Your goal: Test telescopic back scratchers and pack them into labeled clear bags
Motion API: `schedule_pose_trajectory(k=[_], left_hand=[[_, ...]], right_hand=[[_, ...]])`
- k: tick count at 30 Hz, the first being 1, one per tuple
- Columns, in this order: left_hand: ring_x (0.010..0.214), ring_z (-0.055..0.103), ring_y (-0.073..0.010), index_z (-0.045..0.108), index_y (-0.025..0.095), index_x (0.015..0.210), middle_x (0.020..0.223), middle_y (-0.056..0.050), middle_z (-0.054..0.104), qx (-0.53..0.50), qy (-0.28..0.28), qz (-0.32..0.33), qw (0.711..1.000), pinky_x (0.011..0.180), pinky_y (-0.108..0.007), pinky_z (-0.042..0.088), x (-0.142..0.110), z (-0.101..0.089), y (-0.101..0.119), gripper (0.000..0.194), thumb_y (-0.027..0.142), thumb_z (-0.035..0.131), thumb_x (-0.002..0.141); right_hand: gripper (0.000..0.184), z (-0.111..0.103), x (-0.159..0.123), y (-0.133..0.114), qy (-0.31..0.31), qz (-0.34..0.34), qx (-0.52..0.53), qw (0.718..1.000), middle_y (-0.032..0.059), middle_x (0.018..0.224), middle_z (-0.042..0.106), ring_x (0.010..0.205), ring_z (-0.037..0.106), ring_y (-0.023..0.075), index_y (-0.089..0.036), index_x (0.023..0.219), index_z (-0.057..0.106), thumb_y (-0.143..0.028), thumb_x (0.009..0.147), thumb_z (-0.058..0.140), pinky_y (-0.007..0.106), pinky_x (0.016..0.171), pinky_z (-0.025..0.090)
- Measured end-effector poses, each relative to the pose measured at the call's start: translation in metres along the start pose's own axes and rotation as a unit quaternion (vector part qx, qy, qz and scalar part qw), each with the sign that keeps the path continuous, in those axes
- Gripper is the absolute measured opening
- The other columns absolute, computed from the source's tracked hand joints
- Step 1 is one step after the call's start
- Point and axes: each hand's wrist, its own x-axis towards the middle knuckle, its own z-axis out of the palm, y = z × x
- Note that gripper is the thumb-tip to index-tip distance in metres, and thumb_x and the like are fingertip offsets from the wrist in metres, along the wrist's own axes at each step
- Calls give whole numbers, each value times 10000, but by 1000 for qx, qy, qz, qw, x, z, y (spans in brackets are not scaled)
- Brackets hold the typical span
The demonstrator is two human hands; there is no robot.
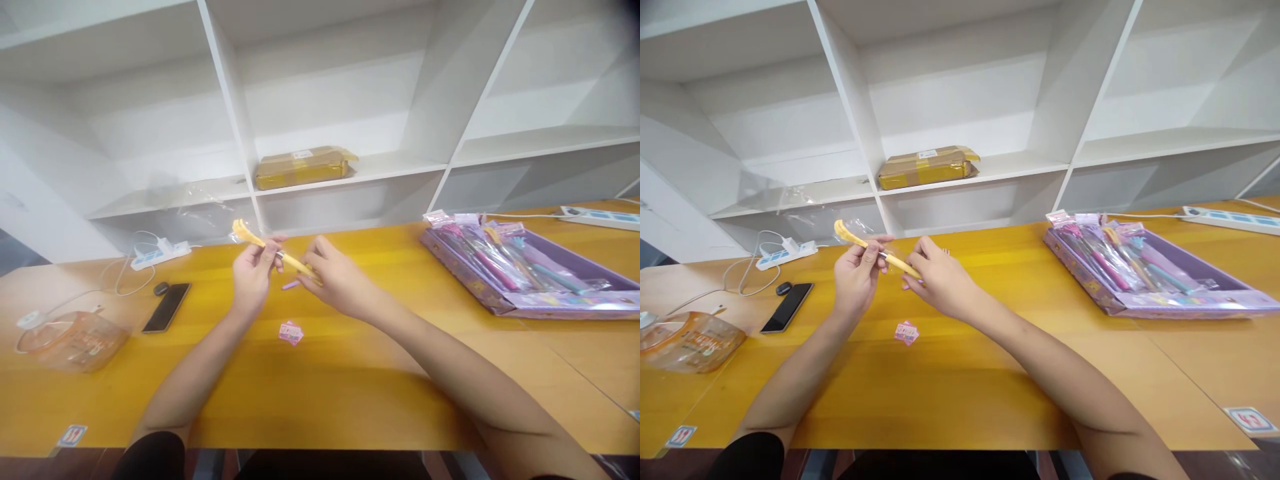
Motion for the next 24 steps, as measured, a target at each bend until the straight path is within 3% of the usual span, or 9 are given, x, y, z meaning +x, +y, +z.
schedule_pose_trajectory(k=[4,7,9,13,17,21,24], left_hand=[[708,647,-81,798,188,999,1238,-112,817,4,19,42,999,695,-234,602,11,-9,3,372,556,844,979],[1077,751,-156,804,233,1195,1312,-99,800,51,59,98,992,904,-240,634,24,-24,11,354,479,891,955],[1270,731,-207,769,253,1291,1419,-105,764,66,77,119,988,982,-266,643,32,-34,17,474,430,954,891],[1151,791,-226,710,280,1343,1530,-107,700,53,76,154,984,920,-323,698,39,-44,30,589,414,990,843],[1118,817,-240,687,298,1346,1527,-98,693,68,55,192,978,947,-378,717,34,-41,37,550,436,956,887],[1267,791,-304,672,301,1384,1574,-116,661,98,39,211,972,962,-386,713,24,-36,41,531,446,915,934],[1356,753,-332,673,287,1379,1587,-121,659,106,43,209,971,943,-365,719,18,-31,44,476,423,878,971]], right_hand=[[317,-10,3,9,3,35,3,999,68,974,655,735,524,184,-228,923,595,-394,1177,502,322,672,383],[400,-34,4,22,0,75,77,994,37,853,680,754,588,191,-228,930,629,-490,1181,462,305,693,407],[477,-53,4,31,1,74,114,991,26,819,685,765,611,188,-219,912,673,-571,1165,474,296,709,424],[597,-79,-1,43,14,56,107,993,9,731,632,668,534,159,-214,828,707,-690,1130,511,296,661,395],[610,-82,-3,42,6,34,100,994,20,744,662,650,533,161,-224,864,755,-720,1125,514,306,639,399],[606,-73,-3,35,5,12,92,996,25,755,671,650,550,161,-229,880,750,-706,1143,483,311,641,408],[603,-68,-3,31,8,5,60,998,11,691,598,610,505,150,-225,799,658,-672,1158,472,314,607,367]])
